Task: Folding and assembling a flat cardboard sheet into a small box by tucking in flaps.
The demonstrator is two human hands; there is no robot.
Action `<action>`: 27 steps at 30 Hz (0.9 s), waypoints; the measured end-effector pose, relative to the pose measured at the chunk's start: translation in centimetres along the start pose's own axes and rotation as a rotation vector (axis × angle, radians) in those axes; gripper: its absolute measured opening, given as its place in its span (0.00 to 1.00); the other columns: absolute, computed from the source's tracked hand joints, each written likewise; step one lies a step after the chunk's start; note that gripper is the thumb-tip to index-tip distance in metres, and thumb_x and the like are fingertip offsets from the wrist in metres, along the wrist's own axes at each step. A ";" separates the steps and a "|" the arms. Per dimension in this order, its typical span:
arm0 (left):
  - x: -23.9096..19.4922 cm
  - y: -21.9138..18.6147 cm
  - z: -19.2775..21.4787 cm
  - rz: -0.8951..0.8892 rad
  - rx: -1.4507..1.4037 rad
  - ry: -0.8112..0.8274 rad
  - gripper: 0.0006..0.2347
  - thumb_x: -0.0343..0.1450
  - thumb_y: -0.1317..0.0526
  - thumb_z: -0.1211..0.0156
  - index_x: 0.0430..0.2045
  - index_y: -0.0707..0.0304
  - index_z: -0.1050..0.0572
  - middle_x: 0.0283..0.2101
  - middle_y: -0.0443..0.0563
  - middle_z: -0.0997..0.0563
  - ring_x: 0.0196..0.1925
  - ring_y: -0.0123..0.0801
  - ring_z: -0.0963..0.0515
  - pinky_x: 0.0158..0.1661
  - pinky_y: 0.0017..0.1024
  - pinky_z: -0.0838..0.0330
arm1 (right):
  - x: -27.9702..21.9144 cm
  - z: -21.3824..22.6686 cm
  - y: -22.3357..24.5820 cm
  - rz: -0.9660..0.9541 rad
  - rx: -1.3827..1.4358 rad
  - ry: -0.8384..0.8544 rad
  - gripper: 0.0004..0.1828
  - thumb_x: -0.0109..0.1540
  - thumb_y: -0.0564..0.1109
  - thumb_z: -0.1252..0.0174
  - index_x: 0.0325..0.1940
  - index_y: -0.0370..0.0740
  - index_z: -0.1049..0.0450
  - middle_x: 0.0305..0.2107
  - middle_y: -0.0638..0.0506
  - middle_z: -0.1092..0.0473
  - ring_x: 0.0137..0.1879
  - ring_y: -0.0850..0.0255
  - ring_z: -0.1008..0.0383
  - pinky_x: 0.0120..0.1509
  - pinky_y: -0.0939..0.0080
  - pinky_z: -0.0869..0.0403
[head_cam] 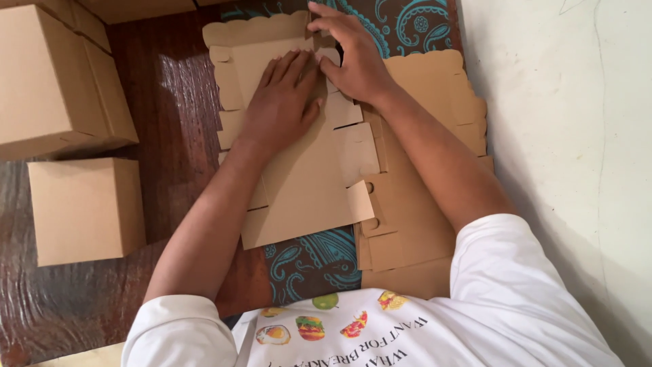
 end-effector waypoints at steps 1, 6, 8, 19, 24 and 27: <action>-0.2 -0.1 0.1 0.001 -0.001 -0.015 0.23 0.78 0.58 0.47 0.67 0.71 0.36 0.71 0.67 0.36 0.75 0.55 0.42 0.71 0.51 0.50 | 0.0 -0.1 0.5 -0.001 0.034 0.042 0.24 0.64 0.27 0.42 0.63 0.38 0.31 0.70 0.45 0.41 0.75 0.43 0.40 0.76 0.42 0.34; -0.1 0.0 0.1 -0.009 0.005 -0.029 0.23 0.77 0.58 0.46 0.67 0.73 0.35 0.70 0.68 0.35 0.74 0.55 0.42 0.71 0.51 0.50 | 0.2 0.3 1.6 0.019 0.031 0.041 0.25 0.63 0.27 0.47 0.64 0.38 0.34 0.65 0.42 0.37 0.71 0.45 0.39 0.73 0.45 0.34; -0.2 0.0 -0.1 -0.006 0.005 -0.019 0.24 0.76 0.59 0.45 0.67 0.73 0.36 0.70 0.67 0.36 0.74 0.55 0.42 0.71 0.51 0.50 | 0.1 0.4 1.7 0.022 0.037 0.025 0.25 0.65 0.28 0.48 0.67 0.38 0.37 0.62 0.41 0.35 0.69 0.45 0.35 0.72 0.46 0.34; 0.0 -0.9 2.1 -0.011 -0.097 -0.124 0.18 0.70 0.65 0.36 0.51 0.72 0.34 0.59 0.69 0.39 0.55 0.64 0.33 0.56 0.53 0.32 | -0.2 0.6 -0.3 -0.005 -0.021 -0.204 0.16 0.63 0.32 0.54 0.54 0.37 0.29 0.45 0.49 0.22 0.49 0.51 0.21 0.49 0.53 0.31; 0.1 -0.4 0.8 0.053 -0.003 0.028 0.27 0.77 0.60 0.43 0.73 0.62 0.41 0.75 0.67 0.53 0.69 0.69 0.36 0.69 0.58 0.41 | 0.2 1.0 2.0 -0.012 0.188 -0.121 0.21 0.63 0.28 0.58 0.59 0.33 0.32 0.53 0.44 0.23 0.62 0.50 0.22 0.58 0.57 0.20; 0.2 -0.5 0.8 0.061 0.022 0.047 0.26 0.79 0.57 0.45 0.74 0.60 0.43 0.76 0.65 0.52 0.72 0.66 0.38 0.69 0.57 0.43 | 0.0 0.8 1.5 -0.029 0.215 -0.123 0.21 0.65 0.29 0.59 0.60 0.33 0.31 0.52 0.46 0.23 0.53 0.53 0.19 0.51 0.61 0.15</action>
Point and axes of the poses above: each hand's wrist, its own x-axis towards the middle knuckle, its own z-axis out of the back of the hand, y = z × x, the point moved 5 cm from there along x, towards the middle knuckle
